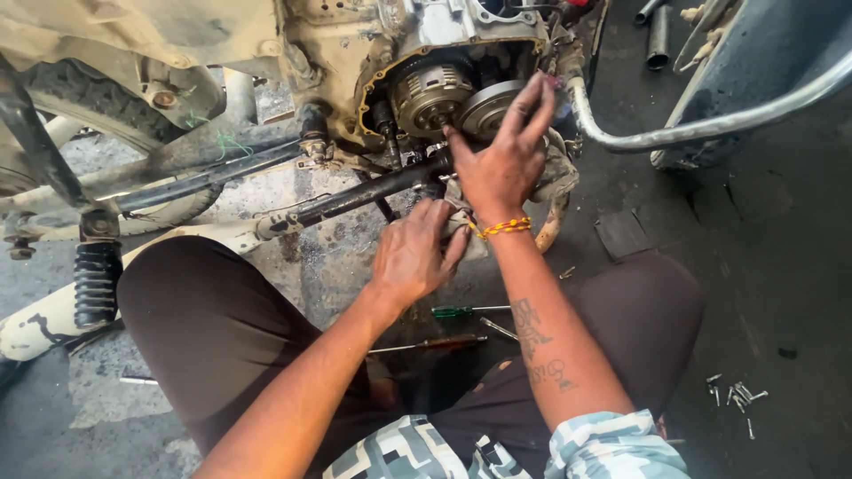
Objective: The person sits on the ground beside a scooter with its engine cover removed and works on the clutch assembly. They hold the clutch assembly with one hand while turning a fastener with a wrench in the other, wipe parts and hands with a cloth, and reposition the assembly repeatedly.
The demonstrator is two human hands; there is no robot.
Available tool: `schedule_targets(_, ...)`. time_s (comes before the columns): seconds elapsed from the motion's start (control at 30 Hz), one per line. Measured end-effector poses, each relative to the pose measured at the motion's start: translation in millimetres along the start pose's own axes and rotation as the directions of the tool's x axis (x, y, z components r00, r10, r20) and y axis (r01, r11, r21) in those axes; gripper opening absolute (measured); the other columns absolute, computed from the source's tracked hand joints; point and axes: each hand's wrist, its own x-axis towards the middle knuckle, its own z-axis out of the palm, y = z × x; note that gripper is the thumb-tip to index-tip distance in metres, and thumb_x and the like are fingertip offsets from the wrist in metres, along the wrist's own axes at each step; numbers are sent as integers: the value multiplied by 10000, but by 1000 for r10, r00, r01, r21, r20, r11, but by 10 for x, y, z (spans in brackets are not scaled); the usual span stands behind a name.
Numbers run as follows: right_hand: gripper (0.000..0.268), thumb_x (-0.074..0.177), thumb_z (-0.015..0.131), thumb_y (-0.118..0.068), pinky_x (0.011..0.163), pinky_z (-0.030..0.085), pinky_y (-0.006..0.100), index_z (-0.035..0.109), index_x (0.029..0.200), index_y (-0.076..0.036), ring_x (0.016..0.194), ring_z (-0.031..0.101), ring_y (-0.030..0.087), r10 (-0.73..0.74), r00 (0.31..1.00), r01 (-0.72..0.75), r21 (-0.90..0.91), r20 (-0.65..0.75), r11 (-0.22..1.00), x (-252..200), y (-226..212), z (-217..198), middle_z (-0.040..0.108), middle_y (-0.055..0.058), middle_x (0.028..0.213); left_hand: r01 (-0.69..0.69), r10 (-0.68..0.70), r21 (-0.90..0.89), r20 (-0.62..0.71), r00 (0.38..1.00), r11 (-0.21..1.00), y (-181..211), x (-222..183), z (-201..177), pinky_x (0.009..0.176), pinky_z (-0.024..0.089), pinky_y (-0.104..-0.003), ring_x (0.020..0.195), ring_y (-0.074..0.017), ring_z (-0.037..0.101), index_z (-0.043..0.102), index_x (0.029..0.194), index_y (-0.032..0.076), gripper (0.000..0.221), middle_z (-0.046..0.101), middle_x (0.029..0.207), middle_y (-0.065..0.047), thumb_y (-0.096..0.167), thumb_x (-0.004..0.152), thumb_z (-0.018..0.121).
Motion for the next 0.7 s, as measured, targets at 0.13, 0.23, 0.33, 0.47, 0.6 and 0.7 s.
schedule_targets(0.13, 1307, 778, 831, -717, 1084, 441, 524, 134, 1614, 6, 1335, 541, 456, 175, 984, -179, 96, 46, 979, 27, 218, 163, 294, 317, 1615, 15, -15, 2, 24, 1000, 1000, 24, 7, -24, 654, 543, -538, 772, -440, 672, 603, 1106, 36, 323, 634, 979, -184, 290, 921, 677)
schedule_targets(0.23, 1304, 811, 789, -819, 1164, 427, 523, 191, 1610, 21, 1400, 511, 480, 205, 979, -205, 136, 11, 969, 9, 292, 210, 365, 347, 1584, 32, -32, 15, 21, 999, 999, 23, 2, -17, 657, 544, -538, 770, -439, 673, 601, 1114, 35, 325, 635, 982, -182, 298, 937, 674)
schedule_targets(0.33, 1316, 774, 780, -835, 1152, 437, 521, 213, 1609, 9, 1390, 514, 471, 196, 981, -195, 120, 6, 973, 9, 182, 120, 379, 324, 1582, 13, -13, 20, 6, 1000, 1000, 19, 4, -20, 653, 545, -537, 771, -438, 673, 599, 1122, 33, 336, 630, 978, -183, 296, 927, 674)
schedule_targets(0.47, 1306, 742, 801, -779, 1070, 461, 509, 203, 1640, -44, 1378, 543, 419, 47, 999, -46, 60, -19, 997, -42, 166, 96, 324, 240, 1648, 34, -34, 23, 34, 999, 999, 26, 18, -26, 653, 546, -535, 759, -428, 676, 599, 1101, 42, 319, 631, 968, -172, 303, 935, 675)
schedule_targets(0.6, 1296, 759, 822, -746, 1028, 475, 492, 187, 1653, -54, 1389, 551, 383, 7, 1000, -7, 22, -23, 1000, -15, 88, 42, 297, 207, 1677, 32, -33, 31, 42, 999, 999, 24, 14, -18, 647, 545, -535, 755, -427, 676, 594, 1097, 38, 323, 629, 967, -171, 304, 935, 678)
schedule_targets(0.7, 1328, 711, 833, -767, 1059, 455, 502, 217, 1630, -33, 1340, 564, 374, 194, 981, -196, 74, 30, 978, 22, 125, 69, 361, 212, 1622, 31, -32, 27, 35, 999, 999, 46, 20, -32, 642, 545, -536, 746, -429, 675, 593, 1112, 30, 336, 627, 970, -177, 296, 924, 678)
